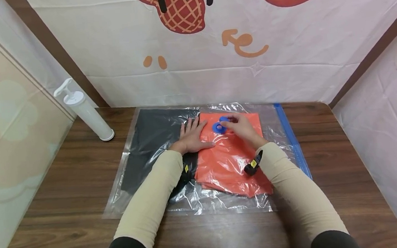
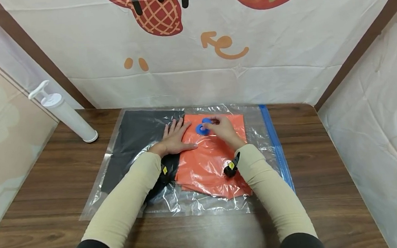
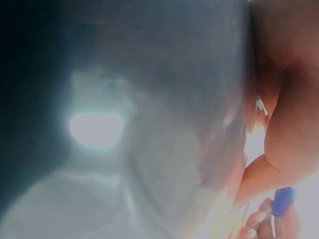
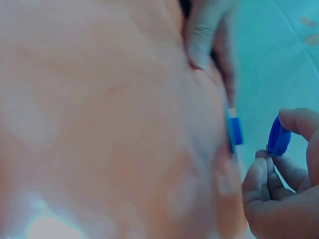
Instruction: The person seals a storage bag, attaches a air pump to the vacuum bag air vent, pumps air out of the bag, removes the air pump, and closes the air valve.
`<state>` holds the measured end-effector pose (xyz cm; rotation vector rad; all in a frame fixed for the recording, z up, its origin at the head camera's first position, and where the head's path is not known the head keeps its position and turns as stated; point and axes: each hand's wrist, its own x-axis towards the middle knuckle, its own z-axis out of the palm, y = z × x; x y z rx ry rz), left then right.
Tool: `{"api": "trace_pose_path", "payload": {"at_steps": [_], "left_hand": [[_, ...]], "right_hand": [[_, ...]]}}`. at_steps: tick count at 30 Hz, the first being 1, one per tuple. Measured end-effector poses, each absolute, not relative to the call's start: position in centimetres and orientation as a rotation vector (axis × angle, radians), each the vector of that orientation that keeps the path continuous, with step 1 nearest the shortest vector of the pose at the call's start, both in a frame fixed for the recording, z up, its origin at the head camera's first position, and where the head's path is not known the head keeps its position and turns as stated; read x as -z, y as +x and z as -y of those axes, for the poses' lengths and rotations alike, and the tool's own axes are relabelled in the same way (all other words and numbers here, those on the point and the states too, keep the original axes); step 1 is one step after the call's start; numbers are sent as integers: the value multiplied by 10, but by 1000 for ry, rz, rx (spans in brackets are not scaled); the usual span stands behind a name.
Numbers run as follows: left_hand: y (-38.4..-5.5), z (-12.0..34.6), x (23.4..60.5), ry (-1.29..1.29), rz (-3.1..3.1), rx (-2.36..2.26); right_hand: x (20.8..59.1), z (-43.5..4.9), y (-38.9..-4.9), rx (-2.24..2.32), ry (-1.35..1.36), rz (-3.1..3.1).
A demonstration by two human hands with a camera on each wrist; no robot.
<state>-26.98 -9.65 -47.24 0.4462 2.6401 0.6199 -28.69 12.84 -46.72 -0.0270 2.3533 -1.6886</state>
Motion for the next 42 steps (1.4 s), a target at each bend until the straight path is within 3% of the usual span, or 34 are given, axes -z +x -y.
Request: {"api": "trace_pose_path", "payload": {"at_steps": [6, 13, 26, 34, 42], "left_hand": [[-271, 95, 473, 452, -2644, -622], [-270, 95, 472, 436, -2638, -626], [-271, 96, 472, 457, -2641, -626], [-273, 97, 476, 445, -2636, -634], [-272, 96, 474, 455, -2634, -641]], "right_hand": [[443, -153, -288, 1620, -148, -2496], [425, -217, -287, 1603, -134, -2580], [440, -347, -262, 1501, 130, -2799], [453, -381, -253, 1182, 342, -2940], [463, -390, -246, 1056, 364, -2996]]}}
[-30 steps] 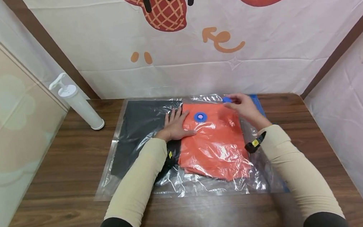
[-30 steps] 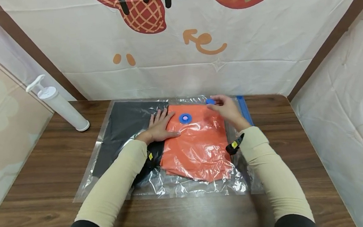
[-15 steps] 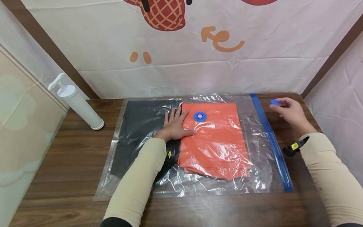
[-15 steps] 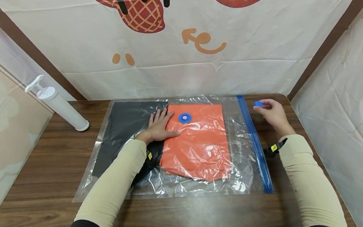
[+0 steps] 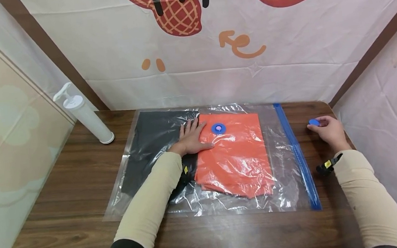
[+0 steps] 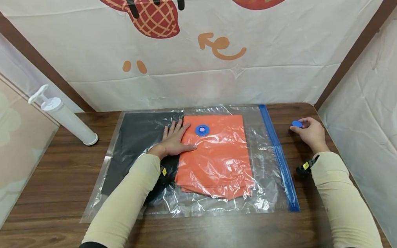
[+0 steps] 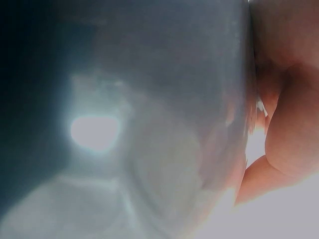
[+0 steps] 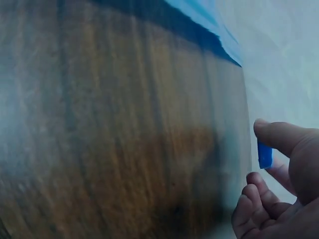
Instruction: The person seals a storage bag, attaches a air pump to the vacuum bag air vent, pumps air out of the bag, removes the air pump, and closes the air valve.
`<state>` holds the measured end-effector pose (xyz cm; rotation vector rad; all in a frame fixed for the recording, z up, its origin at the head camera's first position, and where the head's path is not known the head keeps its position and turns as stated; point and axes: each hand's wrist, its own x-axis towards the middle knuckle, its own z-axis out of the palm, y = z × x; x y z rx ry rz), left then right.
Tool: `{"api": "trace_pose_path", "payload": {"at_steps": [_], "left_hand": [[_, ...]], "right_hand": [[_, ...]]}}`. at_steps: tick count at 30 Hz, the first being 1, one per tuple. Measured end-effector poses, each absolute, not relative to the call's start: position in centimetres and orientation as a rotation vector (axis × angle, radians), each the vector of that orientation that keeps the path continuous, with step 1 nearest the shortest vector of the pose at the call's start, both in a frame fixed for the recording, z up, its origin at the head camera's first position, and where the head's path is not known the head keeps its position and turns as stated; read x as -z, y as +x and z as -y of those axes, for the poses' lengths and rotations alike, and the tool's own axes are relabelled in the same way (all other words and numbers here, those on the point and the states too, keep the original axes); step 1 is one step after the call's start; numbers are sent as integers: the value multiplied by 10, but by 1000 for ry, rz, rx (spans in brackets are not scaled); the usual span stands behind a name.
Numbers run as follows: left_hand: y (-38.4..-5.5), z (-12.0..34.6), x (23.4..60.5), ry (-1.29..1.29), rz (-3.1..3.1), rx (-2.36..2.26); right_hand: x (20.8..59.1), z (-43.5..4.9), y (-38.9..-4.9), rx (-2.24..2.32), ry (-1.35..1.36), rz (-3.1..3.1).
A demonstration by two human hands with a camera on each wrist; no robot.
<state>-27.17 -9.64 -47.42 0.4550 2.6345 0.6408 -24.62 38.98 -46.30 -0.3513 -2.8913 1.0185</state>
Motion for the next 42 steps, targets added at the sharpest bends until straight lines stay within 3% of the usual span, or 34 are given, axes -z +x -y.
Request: {"api": "trace_pose_path", "payload": {"at_steps": [11, 30, 42], "left_hand": [[-270, 96, 476, 454, -2625, -634], [-270, 99, 473, 470, -2640, -640], [-274, 97, 477, 467, -2643, -625]], "right_hand": [[464, -389, -239, -843, -557, 3008], [448, -379, -241, -830, -538, 3067], [411, -316, -251, -927, 71, 3153]]}}
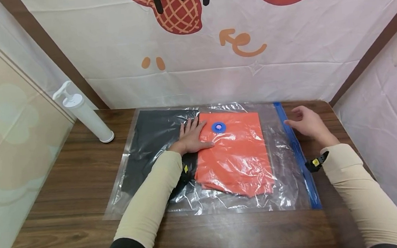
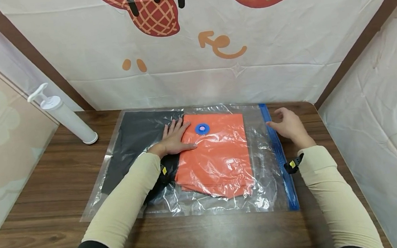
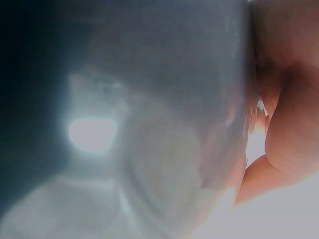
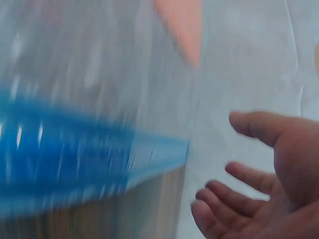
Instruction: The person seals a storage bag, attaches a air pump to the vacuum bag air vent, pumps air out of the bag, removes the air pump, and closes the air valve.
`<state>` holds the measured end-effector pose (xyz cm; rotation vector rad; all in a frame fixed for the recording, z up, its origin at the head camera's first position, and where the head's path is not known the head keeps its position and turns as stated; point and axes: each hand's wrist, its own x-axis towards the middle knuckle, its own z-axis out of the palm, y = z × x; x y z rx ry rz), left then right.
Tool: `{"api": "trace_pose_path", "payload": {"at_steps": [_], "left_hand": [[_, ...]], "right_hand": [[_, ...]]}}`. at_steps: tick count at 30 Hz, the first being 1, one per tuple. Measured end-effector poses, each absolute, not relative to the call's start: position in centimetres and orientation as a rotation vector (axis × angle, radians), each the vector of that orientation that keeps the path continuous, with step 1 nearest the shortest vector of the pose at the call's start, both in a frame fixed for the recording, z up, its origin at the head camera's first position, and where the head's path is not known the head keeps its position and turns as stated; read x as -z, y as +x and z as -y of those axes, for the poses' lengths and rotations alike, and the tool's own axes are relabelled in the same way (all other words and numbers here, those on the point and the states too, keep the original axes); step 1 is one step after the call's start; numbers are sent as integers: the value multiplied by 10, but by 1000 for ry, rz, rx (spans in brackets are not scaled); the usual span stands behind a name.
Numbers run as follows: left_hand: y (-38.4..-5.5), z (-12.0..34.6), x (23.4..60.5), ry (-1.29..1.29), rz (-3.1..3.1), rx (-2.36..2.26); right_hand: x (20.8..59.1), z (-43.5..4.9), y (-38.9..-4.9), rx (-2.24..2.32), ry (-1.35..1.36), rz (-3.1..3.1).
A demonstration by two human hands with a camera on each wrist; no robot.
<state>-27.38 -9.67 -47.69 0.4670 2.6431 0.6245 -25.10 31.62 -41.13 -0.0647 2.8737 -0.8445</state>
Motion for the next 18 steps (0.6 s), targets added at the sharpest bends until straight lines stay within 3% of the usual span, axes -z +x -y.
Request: {"api": "trace_pose_path", "payload": {"at_steps": [10, 18], "left_hand": [[-274, 97, 476, 461, -2647, -617], [-280, 97, 486, 448, -2638, -648]], "right_hand": [[432, -248, -261, 758, -647, -2709], [442, -199, -249, 514, -583, -2598]]}}
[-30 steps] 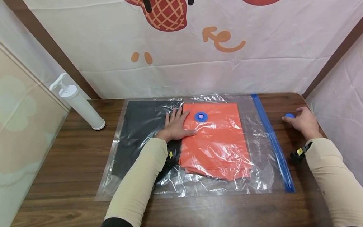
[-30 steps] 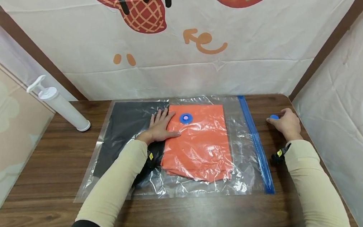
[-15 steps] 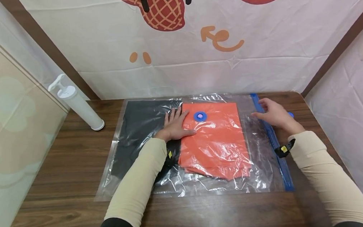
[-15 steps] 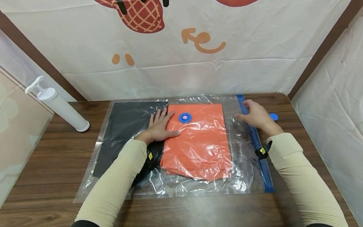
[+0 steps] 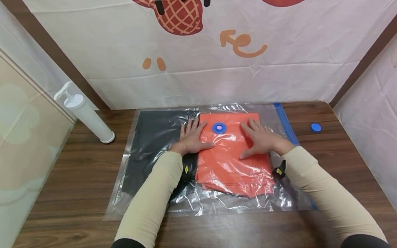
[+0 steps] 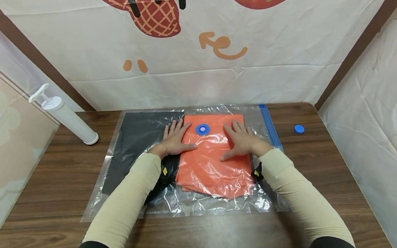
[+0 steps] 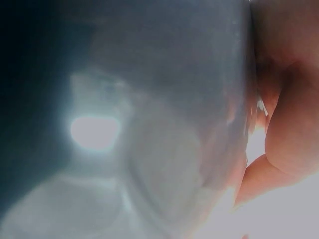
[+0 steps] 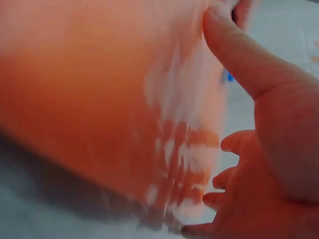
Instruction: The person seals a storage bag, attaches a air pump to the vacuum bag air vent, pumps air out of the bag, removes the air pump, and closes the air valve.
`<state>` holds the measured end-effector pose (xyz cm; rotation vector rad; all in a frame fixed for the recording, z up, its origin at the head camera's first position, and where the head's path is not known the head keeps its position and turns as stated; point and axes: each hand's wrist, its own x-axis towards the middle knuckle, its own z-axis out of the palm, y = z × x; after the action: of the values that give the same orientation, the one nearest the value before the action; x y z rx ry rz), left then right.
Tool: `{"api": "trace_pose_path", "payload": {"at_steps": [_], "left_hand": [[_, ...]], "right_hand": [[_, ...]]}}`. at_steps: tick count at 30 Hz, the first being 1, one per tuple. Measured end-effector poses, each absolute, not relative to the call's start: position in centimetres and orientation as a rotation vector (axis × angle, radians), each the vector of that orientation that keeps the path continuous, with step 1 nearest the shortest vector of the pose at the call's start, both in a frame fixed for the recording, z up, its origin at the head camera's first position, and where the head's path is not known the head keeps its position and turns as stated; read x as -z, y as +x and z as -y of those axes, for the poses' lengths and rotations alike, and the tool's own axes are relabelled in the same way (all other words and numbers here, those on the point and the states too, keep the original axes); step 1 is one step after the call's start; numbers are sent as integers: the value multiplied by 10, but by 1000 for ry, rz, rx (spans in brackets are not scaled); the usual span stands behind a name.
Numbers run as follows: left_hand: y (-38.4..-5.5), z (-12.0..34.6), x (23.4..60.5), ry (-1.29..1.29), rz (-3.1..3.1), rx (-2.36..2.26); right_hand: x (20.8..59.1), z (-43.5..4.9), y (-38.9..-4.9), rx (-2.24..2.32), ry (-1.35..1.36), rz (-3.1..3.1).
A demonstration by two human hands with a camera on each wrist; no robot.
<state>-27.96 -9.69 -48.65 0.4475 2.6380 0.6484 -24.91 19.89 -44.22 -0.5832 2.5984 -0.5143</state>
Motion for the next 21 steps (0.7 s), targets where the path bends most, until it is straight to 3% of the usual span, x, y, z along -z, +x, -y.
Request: {"api": "trace_pose_path", "payload": {"at_steps": [21], "left_hand": [[-268, 94, 469, 467, -2658, -593]], "right_hand": [[453, -193, -252, 447, -507, -2557]]}}
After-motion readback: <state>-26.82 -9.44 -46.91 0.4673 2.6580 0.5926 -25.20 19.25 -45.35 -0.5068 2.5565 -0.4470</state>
